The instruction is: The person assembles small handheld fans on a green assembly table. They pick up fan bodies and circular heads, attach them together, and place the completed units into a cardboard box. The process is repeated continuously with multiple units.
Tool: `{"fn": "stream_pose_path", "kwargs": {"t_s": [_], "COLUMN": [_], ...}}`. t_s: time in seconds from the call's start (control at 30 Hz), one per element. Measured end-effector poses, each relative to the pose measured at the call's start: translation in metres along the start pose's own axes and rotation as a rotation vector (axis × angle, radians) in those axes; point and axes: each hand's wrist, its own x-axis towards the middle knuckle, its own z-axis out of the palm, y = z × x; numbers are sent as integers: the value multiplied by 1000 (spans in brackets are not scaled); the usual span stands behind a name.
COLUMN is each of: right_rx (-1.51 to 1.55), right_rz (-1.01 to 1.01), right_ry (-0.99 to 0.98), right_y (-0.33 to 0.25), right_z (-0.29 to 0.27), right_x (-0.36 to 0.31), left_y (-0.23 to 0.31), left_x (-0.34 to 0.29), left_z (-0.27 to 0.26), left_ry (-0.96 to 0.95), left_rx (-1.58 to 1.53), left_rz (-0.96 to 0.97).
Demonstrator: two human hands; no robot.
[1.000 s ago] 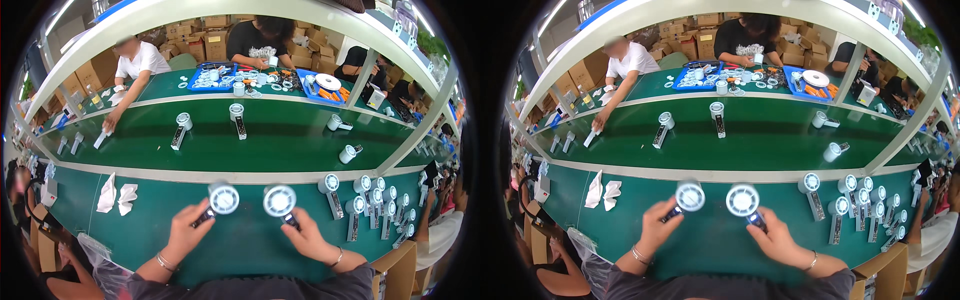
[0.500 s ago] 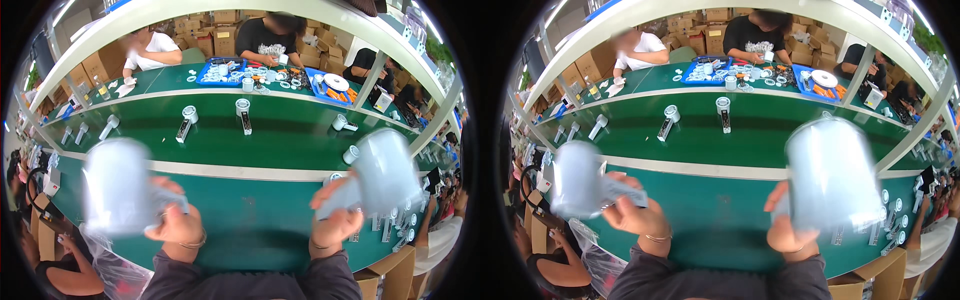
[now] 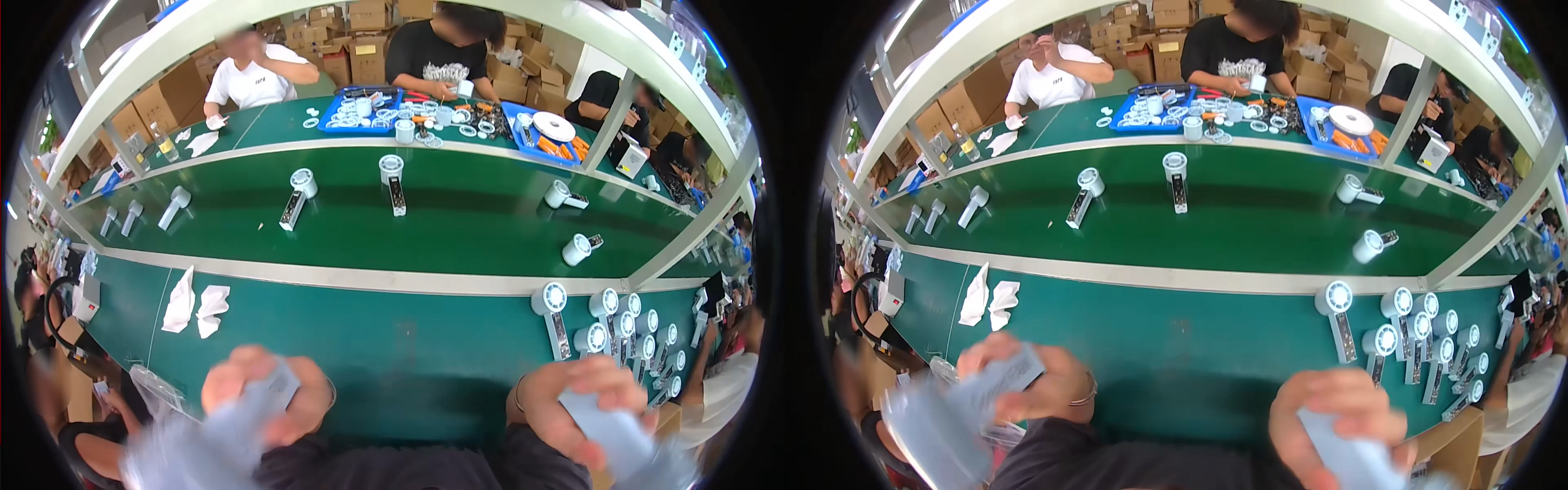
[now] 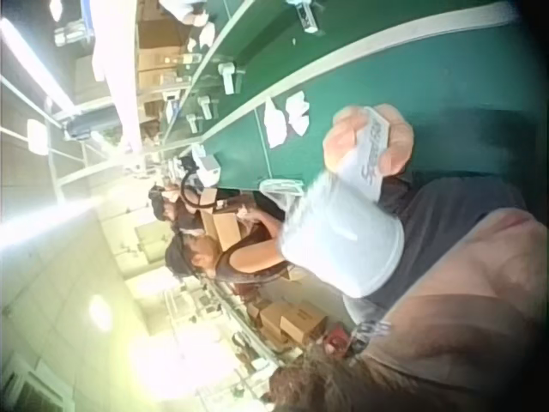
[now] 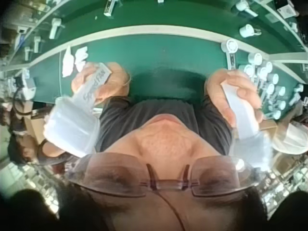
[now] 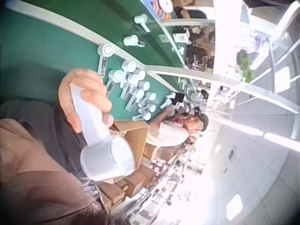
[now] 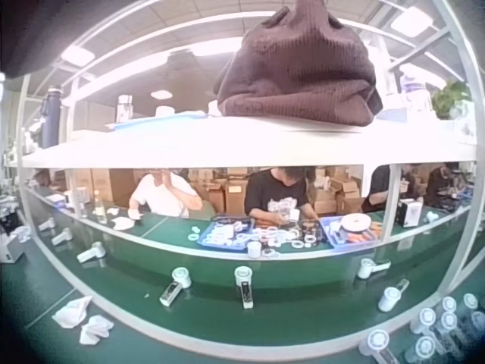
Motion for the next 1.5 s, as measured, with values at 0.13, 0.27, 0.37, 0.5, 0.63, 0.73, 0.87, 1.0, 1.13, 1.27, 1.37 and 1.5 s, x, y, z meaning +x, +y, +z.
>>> {"fn": "stream_pose_path", "kwargs": {"t_s": [0.13, 0.27, 0.37, 0.5, 0.63, 0.73, 0.87, 1.0, 1.13, 1.27, 1.37, 1.5], "right_rx": [-25, -45, 18, -21, 20, 45, -78, -158, -252, -216, -219, -235], "right_rz": [576, 111, -99, 112, -69, 114, 17, 265, 688, 659, 650, 698], "right_ry": [99, -153, -172, -147, -130, -163, -182, -193, -269, -397, -416, -414], "right_y": [-7, 7, 6, -2, 7, -5, 9, 8, 12, 32, 39, 52], "right_z": [-1, -6, -9, -33, -14, -20, -13, -6, 5, 11, 10, 10], "right_x": [-8, -4, -12, -25, -19, -22, -20, -14, -6, -12, -15, -22], "left_y": [10, -11, -12, -4, -5, -6, -11, -8, -6, -18, -30, -34], "left_x": [-2, 3, 0, -4, 13, 8, 8, 4, -11, -28, -39, -41], "left_z": [-4, -5, -24, -30, 10, -3, -2, -7, 21, 31, 30, 40], "left_ry": [2, 247, 10, 10, 365, 147, 111, 47, -161, -195, -279, -272], "left_rx": [242, 155, 384, 623, -211, 223, 147, -72, -193, -358, -332, -322], "left_rz": [-486, 192, 117, 39, 152, 90, 124, 32, -504, -639, -598, -712]}}
